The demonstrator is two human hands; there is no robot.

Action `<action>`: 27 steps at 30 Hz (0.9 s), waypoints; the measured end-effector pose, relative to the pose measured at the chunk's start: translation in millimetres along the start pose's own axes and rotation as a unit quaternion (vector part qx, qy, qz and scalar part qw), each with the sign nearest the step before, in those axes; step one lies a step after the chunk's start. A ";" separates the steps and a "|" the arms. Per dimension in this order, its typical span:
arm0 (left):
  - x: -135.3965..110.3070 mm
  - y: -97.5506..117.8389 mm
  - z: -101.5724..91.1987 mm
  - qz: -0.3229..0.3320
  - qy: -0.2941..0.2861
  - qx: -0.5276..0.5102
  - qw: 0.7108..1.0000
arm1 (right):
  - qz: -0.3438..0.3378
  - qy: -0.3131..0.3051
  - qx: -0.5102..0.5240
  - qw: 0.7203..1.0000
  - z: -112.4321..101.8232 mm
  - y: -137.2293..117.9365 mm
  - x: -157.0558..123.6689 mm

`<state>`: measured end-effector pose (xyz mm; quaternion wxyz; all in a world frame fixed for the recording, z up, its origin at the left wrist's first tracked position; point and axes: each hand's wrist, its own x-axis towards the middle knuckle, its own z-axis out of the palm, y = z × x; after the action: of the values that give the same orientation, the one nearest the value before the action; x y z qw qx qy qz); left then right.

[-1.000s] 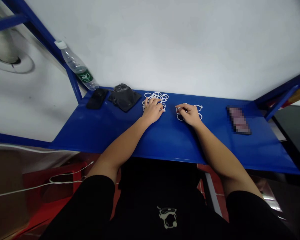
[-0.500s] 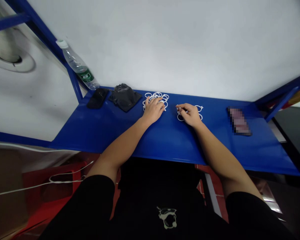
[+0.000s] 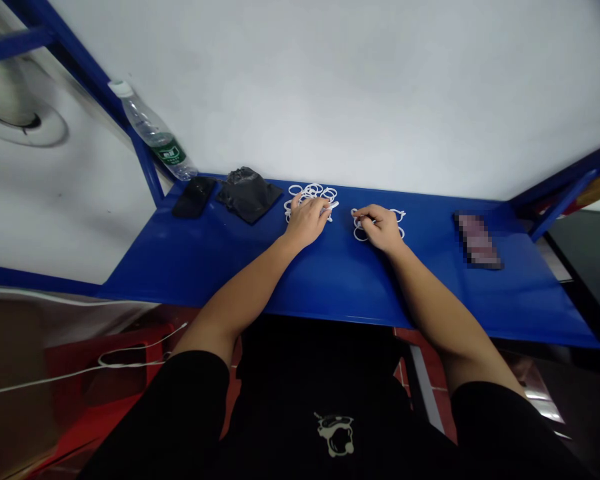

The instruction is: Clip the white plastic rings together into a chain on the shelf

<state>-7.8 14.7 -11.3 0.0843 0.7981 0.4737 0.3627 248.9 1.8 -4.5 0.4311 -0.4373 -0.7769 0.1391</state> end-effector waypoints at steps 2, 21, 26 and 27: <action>1.1 -2.5 2.1 -0.006 0.019 -0.021 1.000 | 0.002 0.007 -0.004 1.000 -1.3 0.2 0.4; 3.5 -3.7 4.5 0.010 0.059 -0.138 0.989 | 0.031 0.066 -0.152 0.986 -11.5 -0.8 1.4; 1.7 3.7 1.3 -0.019 0.015 -0.102 0.995 | -0.131 0.020 -0.107 0.985 -4.7 -30.6 -4.0; 1.2 5.0 1.0 -0.017 0.007 -0.105 0.994 | -0.163 -0.020 -0.102 0.981 -2.3 -36.6 -4.7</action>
<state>-3.3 13.2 -9.1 0.1706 0.7745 0.4467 0.4142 231.4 -23.4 16.0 0.3851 -0.3433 -0.8566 -0.0042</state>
